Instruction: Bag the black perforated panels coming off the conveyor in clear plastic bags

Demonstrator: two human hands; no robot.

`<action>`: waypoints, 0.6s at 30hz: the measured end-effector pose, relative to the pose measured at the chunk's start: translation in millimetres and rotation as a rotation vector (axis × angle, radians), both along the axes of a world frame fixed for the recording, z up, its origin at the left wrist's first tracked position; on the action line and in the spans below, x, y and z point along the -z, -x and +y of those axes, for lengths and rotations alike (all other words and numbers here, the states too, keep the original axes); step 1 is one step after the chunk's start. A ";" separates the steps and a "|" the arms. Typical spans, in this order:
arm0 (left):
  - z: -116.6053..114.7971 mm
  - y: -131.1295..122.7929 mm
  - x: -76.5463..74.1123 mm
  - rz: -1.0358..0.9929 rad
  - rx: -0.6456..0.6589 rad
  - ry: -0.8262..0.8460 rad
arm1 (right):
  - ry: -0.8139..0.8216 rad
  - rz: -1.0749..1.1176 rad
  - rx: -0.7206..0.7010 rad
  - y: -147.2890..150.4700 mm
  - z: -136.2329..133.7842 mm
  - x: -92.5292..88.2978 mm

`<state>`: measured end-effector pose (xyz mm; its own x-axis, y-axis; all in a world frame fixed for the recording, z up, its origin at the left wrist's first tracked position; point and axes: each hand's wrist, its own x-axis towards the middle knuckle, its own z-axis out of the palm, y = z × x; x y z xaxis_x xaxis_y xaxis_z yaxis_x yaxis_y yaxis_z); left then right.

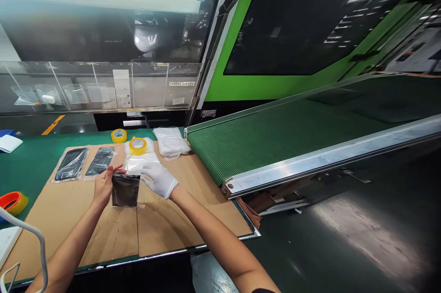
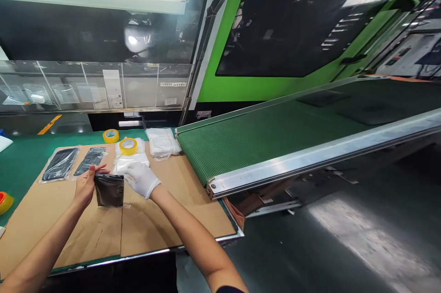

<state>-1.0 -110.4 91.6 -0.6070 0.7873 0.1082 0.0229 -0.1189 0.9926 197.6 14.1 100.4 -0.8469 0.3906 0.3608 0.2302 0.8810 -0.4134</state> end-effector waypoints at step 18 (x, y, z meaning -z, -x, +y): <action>-4.7 21.8 31.8 -0.068 0.187 0.044 | 0.370 0.532 -0.012 -4.5 -22.3 11.4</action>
